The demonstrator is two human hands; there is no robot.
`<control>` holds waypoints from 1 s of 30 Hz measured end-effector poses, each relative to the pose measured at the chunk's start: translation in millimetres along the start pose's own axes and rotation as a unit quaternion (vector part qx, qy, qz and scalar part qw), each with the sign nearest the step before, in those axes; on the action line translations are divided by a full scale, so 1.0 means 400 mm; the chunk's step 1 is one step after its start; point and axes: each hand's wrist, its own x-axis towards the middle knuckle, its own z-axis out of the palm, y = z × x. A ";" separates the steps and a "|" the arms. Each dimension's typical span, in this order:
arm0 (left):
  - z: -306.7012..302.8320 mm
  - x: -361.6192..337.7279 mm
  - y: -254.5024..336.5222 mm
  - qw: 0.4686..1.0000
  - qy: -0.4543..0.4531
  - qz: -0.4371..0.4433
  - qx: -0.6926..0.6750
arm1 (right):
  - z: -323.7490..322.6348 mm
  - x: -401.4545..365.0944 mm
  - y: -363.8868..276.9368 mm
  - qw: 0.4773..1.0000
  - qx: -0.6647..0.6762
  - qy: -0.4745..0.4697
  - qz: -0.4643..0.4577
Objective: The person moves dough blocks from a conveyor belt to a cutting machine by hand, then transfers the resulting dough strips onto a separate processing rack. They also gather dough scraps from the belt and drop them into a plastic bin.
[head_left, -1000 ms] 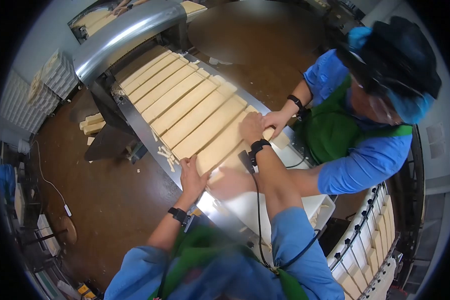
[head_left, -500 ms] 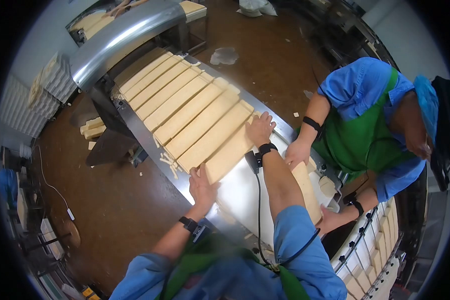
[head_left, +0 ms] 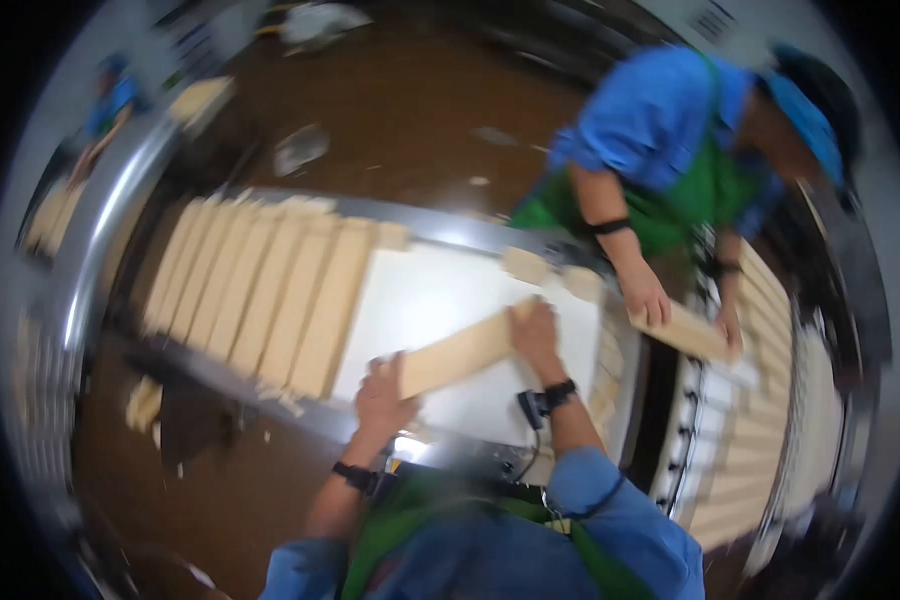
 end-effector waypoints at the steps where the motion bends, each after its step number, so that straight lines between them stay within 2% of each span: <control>1: 0.001 0.017 0.000 1.000 -0.019 -0.007 -0.008 | -0.040 0.007 -0.002 0.977 0.136 -0.134 0.100; 2: 0.009 0.030 -0.004 0.999 -0.041 -0.014 -0.014 | 0.020 -0.040 0.002 0.996 0.072 -0.025 0.044; 3: 0.045 0.044 -0.021 1.000 -0.026 0.007 -0.002 | 0.014 -0.061 -0.005 0.999 -0.016 0.024 -0.039; 4: 0.087 0.051 -0.026 1.000 -0.006 0.024 0.010 | -0.053 -0.044 -0.050 0.992 0.074 -0.030 0.093; 5: 0.100 0.039 0.002 1.000 0.000 0.005 0.002 | -0.088 -0.041 -0.041 0.983 0.117 -0.076 0.118; 6: 0.091 0.026 0.037 1.000 0.011 -0.022 -0.005 | -0.118 -0.054 -0.043 0.987 0.062 -0.077 0.126; 7: 0.084 0.016 0.061 1.000 -0.003 0.009 -0.003 | -0.174 -0.065 -0.043 0.979 0.086 -0.108 0.148; 9: 0.084 -0.011 0.104 1.000 0.024 -0.014 -0.002 | -0.225 -0.130 -0.007 0.975 0.120 -0.054 0.177; 11: 0.116 -0.022 0.179 0.999 0.036 0.028 0.012 | -0.296 -0.175 0.061 0.968 0.142 -0.039 0.205; 13: 0.154 -0.048 0.283 0.992 0.070 0.104 0.003 | -0.343 -0.233 0.162 0.952 0.158 0.064 0.254; 14: 0.181 -0.057 0.347 0.992 0.070 0.108 0.005 | -0.363 -0.258 0.217 0.945 0.120 0.108 0.283; 15: 0.216 -0.064 0.412 0.984 0.086 0.155 -0.020 | -0.382 -0.284 0.279 0.935 0.080 0.150 0.311; 16: 0.247 -0.073 0.479 0.973 0.101 0.201 -0.046 | -0.469 -0.296 0.337 0.930 0.100 0.134 0.328; 17: 0.274 -0.083 0.551 0.973 0.101 0.204 -0.044 | -0.567 -0.296 0.400 0.924 0.120 0.118 0.345; 19: 0.331 -0.099 0.699 0.968 0.075 0.226 -0.080 | -0.575 -0.325 0.571 0.928 0.037 0.225 0.293; 21: 0.394 -0.110 0.829 0.962 0.074 0.252 -0.072 | -0.671 -0.322 0.685 0.899 0.039 0.283 0.331; 25: 0.497 -0.129 1.136 0.944 0.040 0.324 -0.050 | -0.758 -0.331 1.026 0.889 0.014 0.316 0.332; 30: 0.592 -0.107 1.353 0.943 0.004 0.332 -0.003 | -0.764 -0.309 1.315 0.892 -0.001 0.290 0.347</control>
